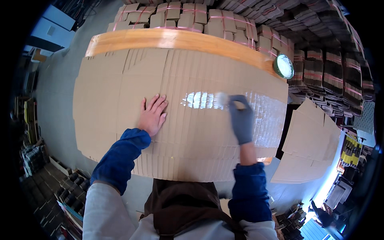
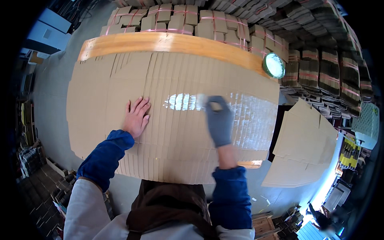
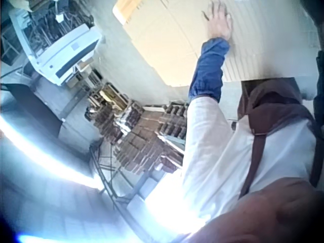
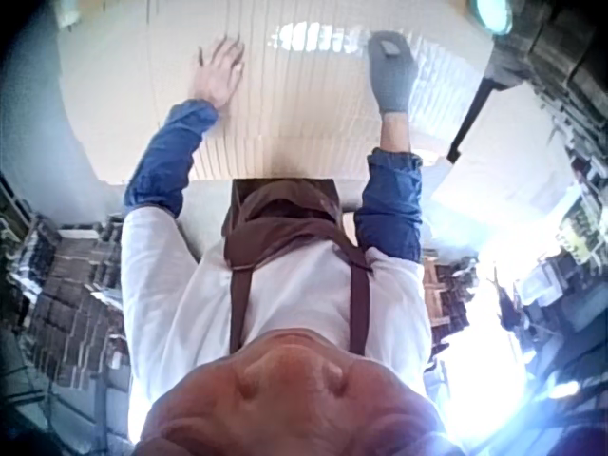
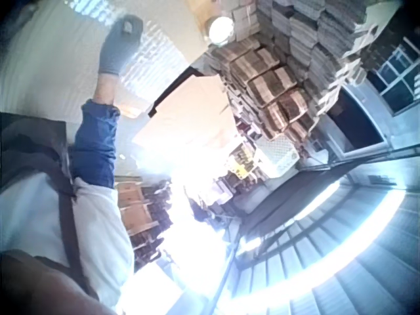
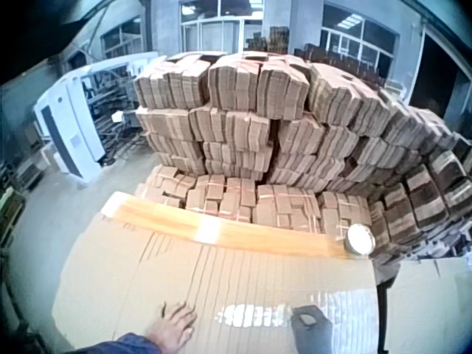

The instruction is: The person applies a white adhesive substance to a large, flat piece of corrugated cardboard using a brush. They repeatedly dip the brush into a small container to reload the adhesive and spread it across the surface of the board in a systematic manner.

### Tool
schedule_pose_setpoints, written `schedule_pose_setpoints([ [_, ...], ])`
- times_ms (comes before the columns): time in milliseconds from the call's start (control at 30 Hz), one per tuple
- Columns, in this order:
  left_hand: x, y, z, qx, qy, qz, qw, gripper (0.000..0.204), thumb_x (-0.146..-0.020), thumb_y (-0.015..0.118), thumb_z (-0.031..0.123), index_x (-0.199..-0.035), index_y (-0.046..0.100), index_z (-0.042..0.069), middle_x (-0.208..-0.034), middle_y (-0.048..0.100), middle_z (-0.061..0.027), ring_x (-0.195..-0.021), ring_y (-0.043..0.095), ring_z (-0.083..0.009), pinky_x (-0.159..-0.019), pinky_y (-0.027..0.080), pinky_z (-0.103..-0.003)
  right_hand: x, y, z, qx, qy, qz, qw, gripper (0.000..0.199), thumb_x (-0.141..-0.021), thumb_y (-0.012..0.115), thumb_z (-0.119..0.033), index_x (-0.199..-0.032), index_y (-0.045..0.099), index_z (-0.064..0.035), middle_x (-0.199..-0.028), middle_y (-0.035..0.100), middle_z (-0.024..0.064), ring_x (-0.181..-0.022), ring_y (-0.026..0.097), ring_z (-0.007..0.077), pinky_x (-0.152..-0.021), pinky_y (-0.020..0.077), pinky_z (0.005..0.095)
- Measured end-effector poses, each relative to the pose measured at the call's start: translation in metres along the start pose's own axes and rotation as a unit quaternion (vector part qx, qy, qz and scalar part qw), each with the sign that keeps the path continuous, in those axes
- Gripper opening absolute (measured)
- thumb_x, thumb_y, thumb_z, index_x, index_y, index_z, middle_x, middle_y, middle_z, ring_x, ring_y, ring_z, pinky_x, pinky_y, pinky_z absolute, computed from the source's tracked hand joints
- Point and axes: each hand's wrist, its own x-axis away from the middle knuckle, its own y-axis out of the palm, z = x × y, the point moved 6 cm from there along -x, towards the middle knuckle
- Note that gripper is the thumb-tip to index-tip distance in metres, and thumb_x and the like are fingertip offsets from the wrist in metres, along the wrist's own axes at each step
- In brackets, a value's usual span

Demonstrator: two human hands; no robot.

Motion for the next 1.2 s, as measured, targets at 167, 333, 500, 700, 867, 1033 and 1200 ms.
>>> schedule_pose_setpoints([
  [167,0.002,-0.001,0.001,-0.009,-0.012,-0.007,1.000,0.047,-0.091,0.054,0.020,-0.137,0.047,0.009,-0.154,0.037,-0.0055,-0.145,0.027,-0.0269,-0.118,0.011,-0.058,-0.015,0.064,-0.012,-0.048,0.019,-0.080,0.995,0.014,-0.089,0.063,-0.017,-0.097,0.064,-0.0046,-0.093,0.066,0.0154,-0.084,0.065,0.0311,-0.078,0.0515,0.0367],
  [333,0.000,0.000,0.005,-0.017,-0.009,-0.015,1.000,0.046,-0.093,0.054,0.023,-0.137,0.047,0.011,-0.155,0.036,-0.0039,-0.146,0.025,-0.0252,-0.117,0.013,-0.059,-0.022,-0.108,0.080,0.104,0.109,0.045,0.988,0.010,-0.090,0.059,-0.010,-0.097,0.064,-0.0041,-0.091,0.068,0.0108,-0.085,0.067,0.0248,-0.077,0.0524,0.0358],
  [500,0.008,-0.001,0.000,-0.014,0.004,-0.009,1.000,0.047,-0.092,0.053,0.018,-0.138,0.046,0.008,-0.154,0.037,-0.0067,-0.146,0.026,-0.0277,-0.117,0.012,-0.058,0.033,0.012,-0.011,-0.006,0.056,-0.094,0.994,0.015,-0.089,0.064,-0.008,-0.103,0.065,-0.0019,-0.094,0.066,0.0088,-0.089,0.061,0.0177,-0.084,0.0489,0.0301],
  [700,0.001,-0.006,-0.009,-0.004,0.012,0.015,1.000,0.046,-0.093,0.051,0.019,-0.138,0.046,0.008,-0.153,0.038,-0.0074,-0.145,0.027,-0.0278,-0.117,0.013,-0.058,0.050,-0.094,0.050,0.125,0.124,0.068,0.982,0.014,-0.091,0.060,-0.009,-0.101,0.067,-0.0041,-0.095,0.070,0.0130,-0.088,0.068,0.0270,-0.080,0.0534,0.0359],
  [867,-0.018,-0.015,0.023,-0.009,-0.009,-0.067,0.998,0.046,-0.095,0.050,0.023,-0.139,0.047,0.008,-0.153,0.038,-0.0079,-0.145,0.027,-0.0273,-0.116,0.014,-0.057,0.106,0.027,-0.013,0.019,0.012,0.026,0.999,0.016,-0.090,0.059,-0.013,-0.101,0.066,-0.0047,-0.102,0.068,0.0166,-0.092,0.066,0.0316,-0.083,0.0518,0.0404],
  [1033,0.009,0.010,-0.006,-0.030,0.000,0.003,1.000,0.050,-0.101,0.038,0.027,-0.146,0.039,0.005,-0.158,0.032,-0.0117,-0.148,0.023,-0.0306,-0.118,0.009,-0.053,0.110,0.081,-0.021,0.140,0.008,-0.025,0.990,0.015,-0.086,0.058,-0.017,-0.095,0.063,-0.0057,-0.099,0.065,0.0190,-0.090,0.062,0.0379,-0.083,0.0495,0.0473],
  [1200,0.008,0.019,0.000,-0.103,0.049,0.008,0.993,0.050,-0.103,0.033,0.029,-0.146,0.037,0.004,-0.159,0.030,-0.0080,-0.149,0.021,-0.0292,-0.117,0.012,-0.055,0.125,-0.058,0.011,0.168,0.114,0.144,0.969,0.014,-0.085,0.060,-0.012,-0.097,0.063,-0.0058,-0.098,0.064,0.0189,-0.089,0.062,0.0404,-0.080,0.0492,0.0480],
])
